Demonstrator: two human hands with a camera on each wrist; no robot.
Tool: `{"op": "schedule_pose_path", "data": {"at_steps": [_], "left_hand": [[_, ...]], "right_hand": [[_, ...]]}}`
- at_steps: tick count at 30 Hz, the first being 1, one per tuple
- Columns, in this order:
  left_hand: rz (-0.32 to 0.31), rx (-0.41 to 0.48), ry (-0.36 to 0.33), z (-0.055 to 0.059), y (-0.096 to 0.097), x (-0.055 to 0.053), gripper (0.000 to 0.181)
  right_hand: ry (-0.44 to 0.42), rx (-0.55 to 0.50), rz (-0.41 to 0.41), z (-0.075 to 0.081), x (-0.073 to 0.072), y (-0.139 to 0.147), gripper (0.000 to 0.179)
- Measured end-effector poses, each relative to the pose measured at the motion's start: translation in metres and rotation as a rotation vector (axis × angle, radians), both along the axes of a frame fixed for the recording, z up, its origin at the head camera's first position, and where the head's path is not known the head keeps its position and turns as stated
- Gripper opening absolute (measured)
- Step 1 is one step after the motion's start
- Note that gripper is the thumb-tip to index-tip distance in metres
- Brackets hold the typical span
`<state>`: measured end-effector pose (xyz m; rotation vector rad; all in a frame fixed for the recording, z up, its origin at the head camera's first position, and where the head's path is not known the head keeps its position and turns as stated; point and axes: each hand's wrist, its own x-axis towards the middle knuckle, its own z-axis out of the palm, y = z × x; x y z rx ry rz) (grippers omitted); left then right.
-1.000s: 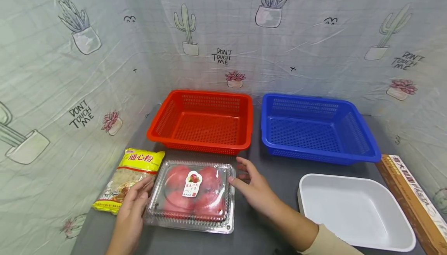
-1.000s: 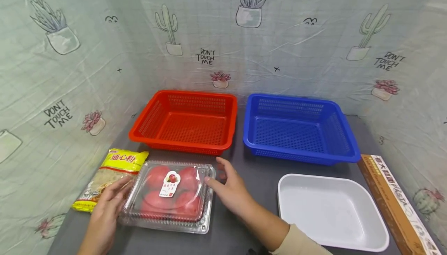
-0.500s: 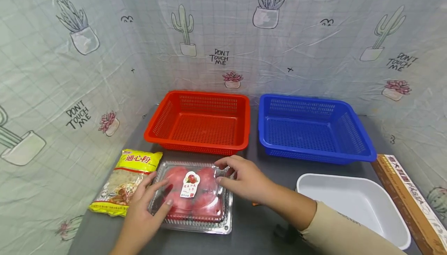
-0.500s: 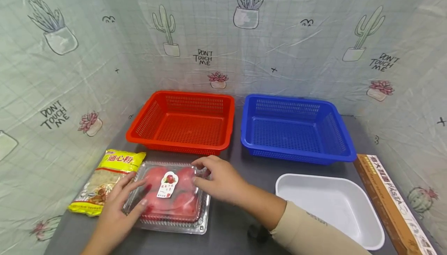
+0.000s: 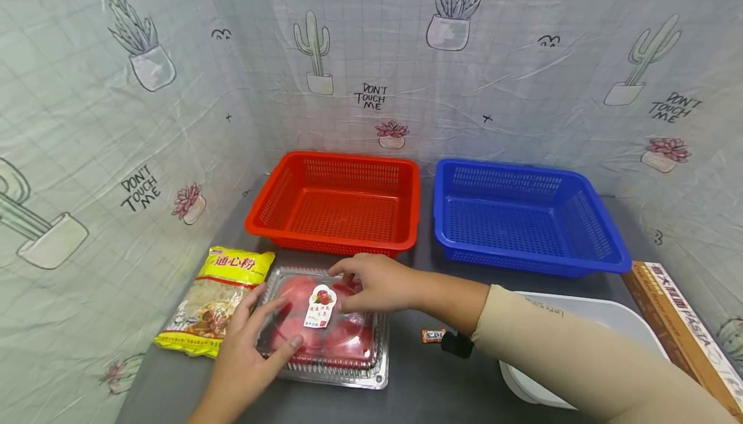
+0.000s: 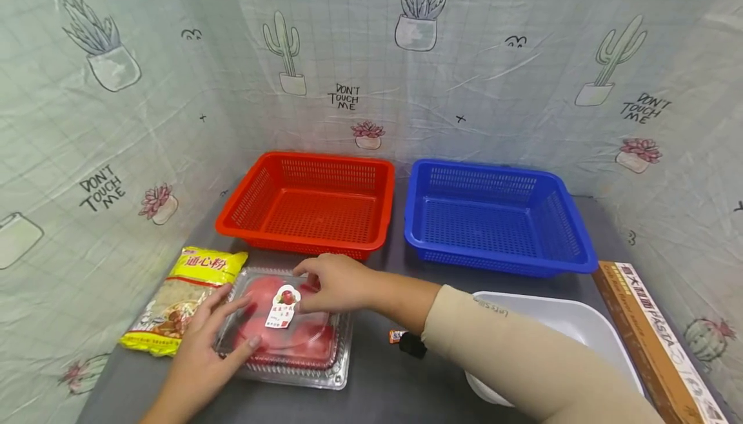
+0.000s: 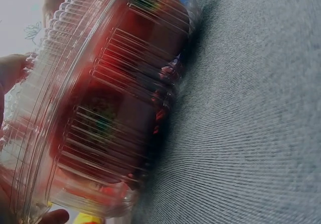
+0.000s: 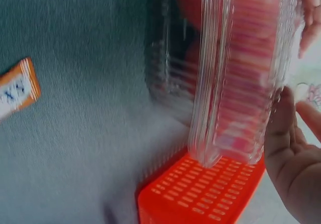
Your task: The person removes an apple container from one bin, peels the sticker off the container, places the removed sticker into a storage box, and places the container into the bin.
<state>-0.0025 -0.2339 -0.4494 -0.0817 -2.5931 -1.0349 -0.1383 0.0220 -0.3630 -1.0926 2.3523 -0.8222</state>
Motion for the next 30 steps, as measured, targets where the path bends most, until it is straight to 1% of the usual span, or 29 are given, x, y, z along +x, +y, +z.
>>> {"op": "schedule_pose_path", "data": {"at_steps": [4, 6, 9, 14, 18, 22, 27, 30], "left_hand": [[-0.002, 0.009, -0.005, -0.002, 0.0, 0.0, 0.063], [-0.005, 0.013, -0.011, -0.003, 0.0, -0.001, 0.062], [-0.006, 0.014, -0.023, -0.002, 0.0, -0.001, 0.061], [0.002, 0.007, -0.03, -0.002, -0.001, 0.0, 0.061], [0.001, 0.01, -0.026, -0.002, -0.002, 0.001, 0.061], [-0.002, 0.017, -0.025, -0.001, -0.001, 0.002, 0.061], [-0.003, 0.023, -0.023, -0.001, -0.001, 0.002, 0.06], [-0.005, 0.026, -0.013, -0.002, -0.001, 0.001, 0.06]], "right_hand": [[-0.071, 0.04, 0.0, 0.0, -0.008, -0.007, 0.059], [-0.087, 0.051, -0.002, 0.001, -0.01, -0.01, 0.058], [-0.076, 0.075, 0.003, 0.003, -0.011, -0.014, 0.058], [-0.022, 0.127, 0.028, 0.004, -0.01, -0.021, 0.059], [-0.027, 0.138, 0.02, 0.005, -0.008, -0.023, 0.059], [-0.04, 0.109, -0.009, 0.003, -0.007, -0.025, 0.046], [-0.009, 0.07, -0.038, -0.001, -0.005, -0.029, 0.026], [0.007, 0.069, -0.062, -0.003, -0.003, -0.032, 0.03]]}}
